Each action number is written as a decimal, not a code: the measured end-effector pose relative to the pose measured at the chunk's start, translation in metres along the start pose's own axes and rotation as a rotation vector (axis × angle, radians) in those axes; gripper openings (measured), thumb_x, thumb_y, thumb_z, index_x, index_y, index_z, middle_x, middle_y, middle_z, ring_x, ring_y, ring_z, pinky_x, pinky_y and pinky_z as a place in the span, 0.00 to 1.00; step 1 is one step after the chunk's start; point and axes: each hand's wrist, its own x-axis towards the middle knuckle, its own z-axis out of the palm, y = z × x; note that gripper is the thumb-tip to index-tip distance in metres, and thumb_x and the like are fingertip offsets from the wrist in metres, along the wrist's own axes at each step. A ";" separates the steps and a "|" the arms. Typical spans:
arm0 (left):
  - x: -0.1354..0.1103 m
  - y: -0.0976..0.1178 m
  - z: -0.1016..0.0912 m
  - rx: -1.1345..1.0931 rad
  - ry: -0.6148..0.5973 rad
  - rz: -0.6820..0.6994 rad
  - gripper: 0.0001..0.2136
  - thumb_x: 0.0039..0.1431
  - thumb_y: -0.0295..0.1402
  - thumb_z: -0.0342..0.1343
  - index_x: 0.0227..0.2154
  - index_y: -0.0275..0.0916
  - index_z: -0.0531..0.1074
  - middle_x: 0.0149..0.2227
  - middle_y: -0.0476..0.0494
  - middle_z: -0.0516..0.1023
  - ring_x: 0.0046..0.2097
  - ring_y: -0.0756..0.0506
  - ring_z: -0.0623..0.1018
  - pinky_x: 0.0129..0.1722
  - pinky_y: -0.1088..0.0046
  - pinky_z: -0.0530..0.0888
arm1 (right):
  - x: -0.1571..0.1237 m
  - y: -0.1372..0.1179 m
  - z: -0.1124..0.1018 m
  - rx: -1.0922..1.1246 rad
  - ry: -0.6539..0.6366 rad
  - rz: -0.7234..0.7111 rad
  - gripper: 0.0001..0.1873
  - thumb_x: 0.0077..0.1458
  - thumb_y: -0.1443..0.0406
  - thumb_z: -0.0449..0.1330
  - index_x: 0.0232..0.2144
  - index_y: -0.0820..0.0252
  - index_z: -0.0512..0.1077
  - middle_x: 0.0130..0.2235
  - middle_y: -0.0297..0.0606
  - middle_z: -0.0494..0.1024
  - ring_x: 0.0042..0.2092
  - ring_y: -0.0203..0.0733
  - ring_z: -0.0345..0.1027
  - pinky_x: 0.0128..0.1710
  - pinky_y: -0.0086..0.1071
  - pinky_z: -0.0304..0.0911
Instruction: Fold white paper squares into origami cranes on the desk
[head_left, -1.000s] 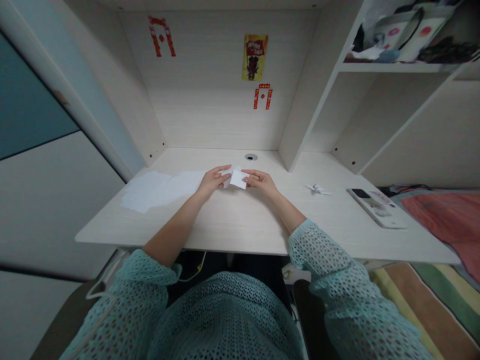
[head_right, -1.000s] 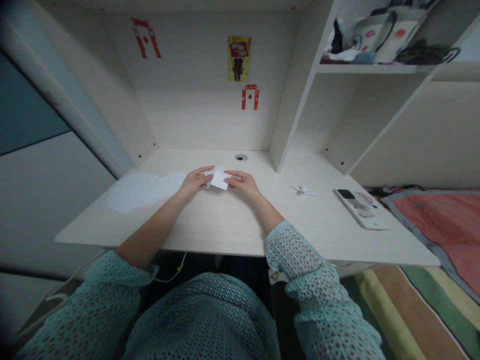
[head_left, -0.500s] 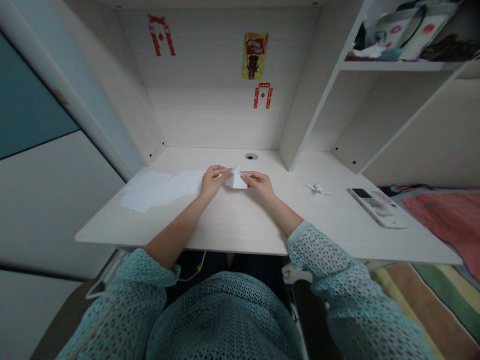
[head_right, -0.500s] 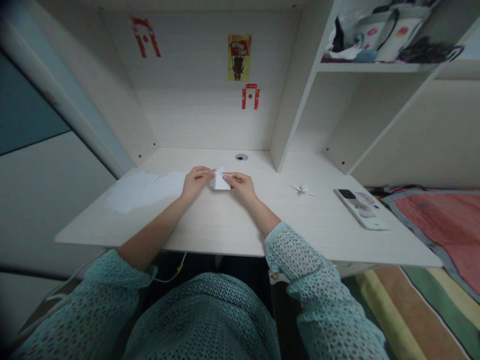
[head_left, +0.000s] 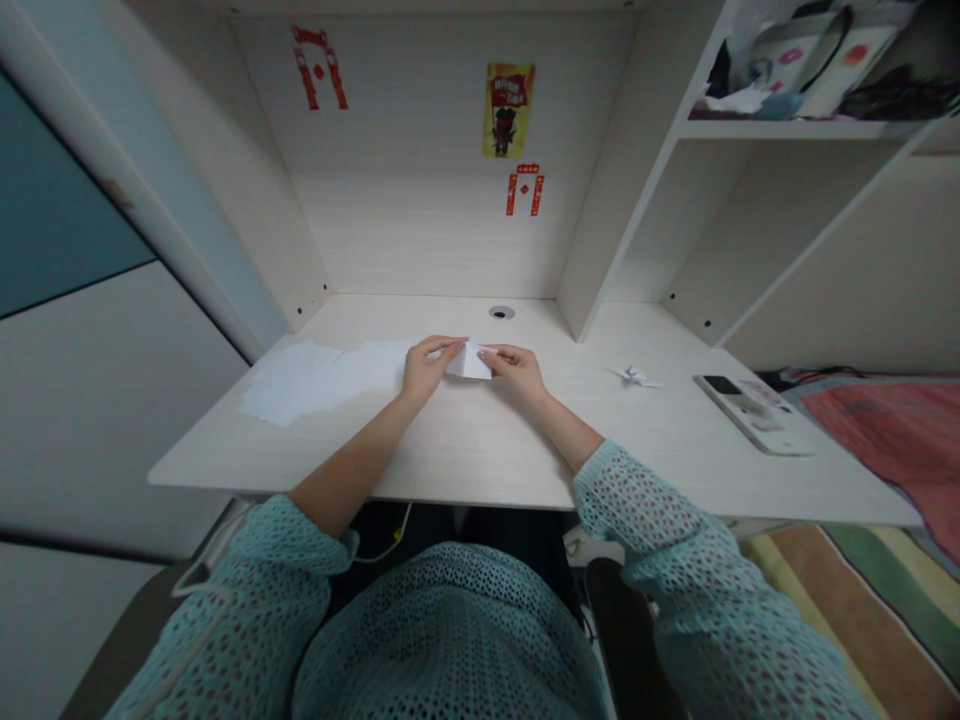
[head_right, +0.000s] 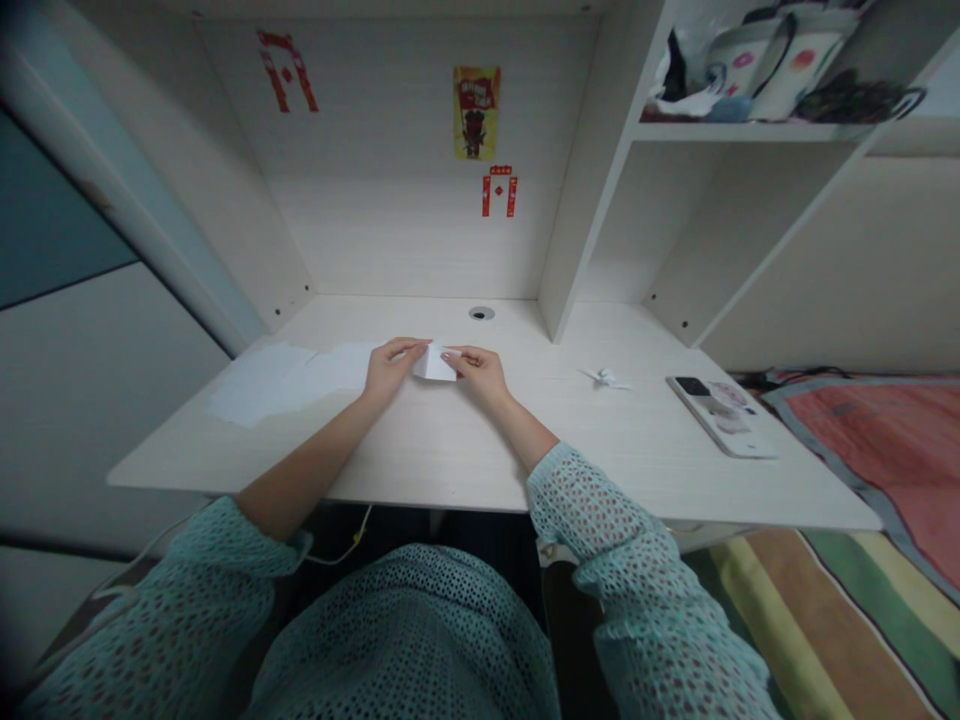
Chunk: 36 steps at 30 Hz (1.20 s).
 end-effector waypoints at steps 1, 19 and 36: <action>0.000 0.000 0.000 -0.003 0.000 0.000 0.11 0.53 0.41 0.57 0.34 0.40 0.78 0.38 0.43 0.79 0.42 0.46 0.76 0.46 0.69 0.69 | 0.000 0.000 0.000 0.002 0.000 0.002 0.17 0.39 0.55 0.67 0.30 0.59 0.77 0.27 0.36 0.77 0.26 0.36 0.65 0.27 0.31 0.59; -0.001 -0.004 0.008 -0.195 -0.053 -0.132 0.15 0.50 0.43 0.58 0.34 0.38 0.78 0.37 0.43 0.79 0.36 0.47 0.76 0.36 0.72 0.70 | -0.002 0.004 0.011 -0.072 -0.107 -0.054 0.18 0.36 0.51 0.67 0.24 0.57 0.69 0.37 0.37 0.75 0.38 0.39 0.67 0.40 0.34 0.61; -0.003 0.017 -0.003 0.341 -0.067 0.221 0.11 0.50 0.41 0.60 0.37 0.49 0.77 0.40 0.46 0.79 0.44 0.45 0.76 0.49 0.65 0.67 | -0.005 -0.013 -0.001 -0.474 0.080 -0.379 0.24 0.41 0.53 0.66 0.39 0.54 0.66 0.37 0.35 0.74 0.39 0.41 0.69 0.42 0.36 0.62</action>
